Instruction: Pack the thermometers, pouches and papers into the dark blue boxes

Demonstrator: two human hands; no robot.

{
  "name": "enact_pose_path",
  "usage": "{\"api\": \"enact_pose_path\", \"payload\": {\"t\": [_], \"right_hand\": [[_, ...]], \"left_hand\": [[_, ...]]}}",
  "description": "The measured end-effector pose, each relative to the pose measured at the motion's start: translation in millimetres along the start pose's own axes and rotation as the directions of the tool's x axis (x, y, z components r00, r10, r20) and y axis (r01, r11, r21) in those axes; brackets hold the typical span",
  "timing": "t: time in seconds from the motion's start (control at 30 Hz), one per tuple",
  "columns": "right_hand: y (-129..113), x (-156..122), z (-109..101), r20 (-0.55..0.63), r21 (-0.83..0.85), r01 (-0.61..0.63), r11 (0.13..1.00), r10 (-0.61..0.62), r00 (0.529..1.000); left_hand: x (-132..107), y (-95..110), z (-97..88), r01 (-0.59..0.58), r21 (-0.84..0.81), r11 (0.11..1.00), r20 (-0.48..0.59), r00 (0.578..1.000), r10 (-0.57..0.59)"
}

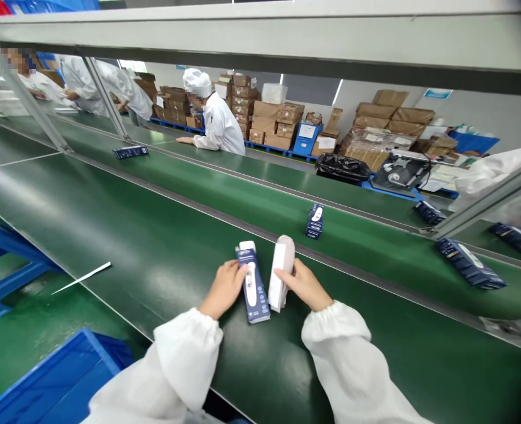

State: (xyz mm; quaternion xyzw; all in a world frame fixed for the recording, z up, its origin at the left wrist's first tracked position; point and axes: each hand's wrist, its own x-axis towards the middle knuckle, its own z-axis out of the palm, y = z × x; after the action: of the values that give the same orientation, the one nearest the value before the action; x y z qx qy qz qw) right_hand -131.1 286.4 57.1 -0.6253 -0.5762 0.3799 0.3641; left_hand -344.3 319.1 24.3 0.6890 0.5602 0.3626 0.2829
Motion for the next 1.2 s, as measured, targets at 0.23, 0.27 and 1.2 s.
{"api": "enact_pose_path", "payload": {"t": [0.23, 0.27, 1.2], "right_hand": [[-25, -32, -16, 0.022, 0.116, 0.127, 0.985, -0.131, 0.991], [-29, -41, -27, 0.031, 0.158, 0.145, 0.977, -0.151, 0.988], [-111, -90, -65, -0.207, -0.416, 0.574, 0.705, -0.688, 0.695]], "left_hand": [[-44, 51, 11.4, 0.11, -0.585, 0.803, 0.27, 0.961, 0.065], [-46, 56, 5.3, 0.152, -0.64, 0.753, 0.321, 0.943, 0.082], [-62, 110, 5.6, -0.368, -0.383, 0.847, -0.012, 0.919, 0.394]]}}
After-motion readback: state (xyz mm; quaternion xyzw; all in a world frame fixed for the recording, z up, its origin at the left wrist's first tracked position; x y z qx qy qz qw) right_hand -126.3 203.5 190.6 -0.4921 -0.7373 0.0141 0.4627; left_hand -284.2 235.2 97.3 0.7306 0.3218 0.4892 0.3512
